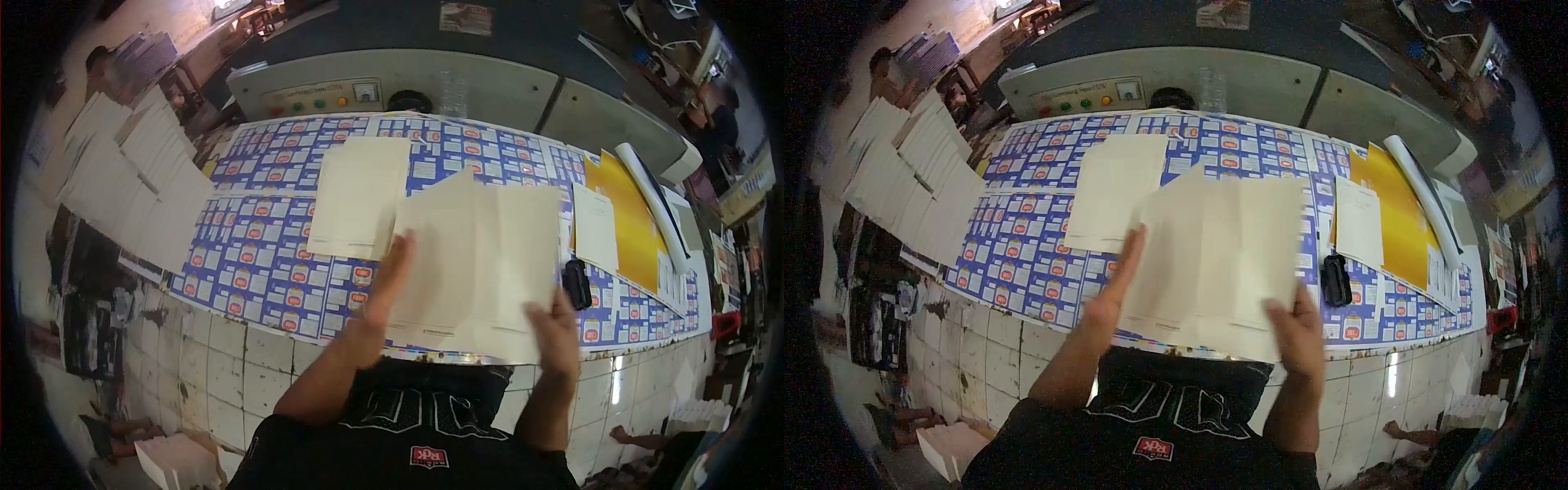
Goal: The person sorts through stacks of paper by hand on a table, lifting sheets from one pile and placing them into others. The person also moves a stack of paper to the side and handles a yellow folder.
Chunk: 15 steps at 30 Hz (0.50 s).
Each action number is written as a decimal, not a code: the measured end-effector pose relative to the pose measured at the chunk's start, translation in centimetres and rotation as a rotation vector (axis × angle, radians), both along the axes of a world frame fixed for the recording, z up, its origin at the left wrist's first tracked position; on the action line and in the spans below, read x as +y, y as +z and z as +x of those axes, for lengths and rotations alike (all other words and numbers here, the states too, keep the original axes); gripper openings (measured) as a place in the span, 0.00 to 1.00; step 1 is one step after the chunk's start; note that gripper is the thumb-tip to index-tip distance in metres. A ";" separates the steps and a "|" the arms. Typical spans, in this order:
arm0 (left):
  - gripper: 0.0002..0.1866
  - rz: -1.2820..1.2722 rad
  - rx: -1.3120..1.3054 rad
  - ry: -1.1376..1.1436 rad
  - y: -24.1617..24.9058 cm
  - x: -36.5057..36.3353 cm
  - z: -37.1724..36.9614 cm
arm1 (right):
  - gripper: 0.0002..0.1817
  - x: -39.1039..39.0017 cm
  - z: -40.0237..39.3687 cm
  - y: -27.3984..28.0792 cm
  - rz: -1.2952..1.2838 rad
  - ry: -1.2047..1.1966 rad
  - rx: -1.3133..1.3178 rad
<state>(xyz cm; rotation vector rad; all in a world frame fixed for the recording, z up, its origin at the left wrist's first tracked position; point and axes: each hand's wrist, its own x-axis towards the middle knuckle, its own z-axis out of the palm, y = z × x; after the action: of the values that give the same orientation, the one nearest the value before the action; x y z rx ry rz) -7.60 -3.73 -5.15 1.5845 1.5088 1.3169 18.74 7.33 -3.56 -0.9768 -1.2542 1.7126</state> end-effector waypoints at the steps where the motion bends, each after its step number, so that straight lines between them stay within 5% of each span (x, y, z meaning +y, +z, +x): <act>1: 0.37 0.059 0.031 0.105 -1.3 0.0 -1.3 | 0.25 -0.6 -2.1 -0.1 -0.062 0.075 0.061; 5: 0.29 -0.288 0.326 0.274 -2.3 -0.1 -3.3 | 0.24 -2.3 -7.8 -0.8 -0.018 0.276 0.022; 8: 0.17 -0.269 -0.560 0.430 -1.0 -0.9 -3.7 | 0.25 -2.5 -9.8 -0.2 0.051 0.347 0.062; 12: 0.12 -0.194 -0.596 0.505 0.2 0.4 -7.8 | 0.23 -2.2 -9.7 0.7 0.117 0.381 0.076; 15: 0.14 -0.056 -0.438 0.704 -0.2 3.1 -13.3 | 0.23 -0.4 -7.1 -1.1 0.445 0.079 -0.294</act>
<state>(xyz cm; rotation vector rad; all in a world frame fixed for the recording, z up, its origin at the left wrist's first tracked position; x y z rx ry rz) -20.85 -0.64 -5.38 0.6512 1.8472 1.8179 11.64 6.96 -4.66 -0.9349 -1.7905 1.2889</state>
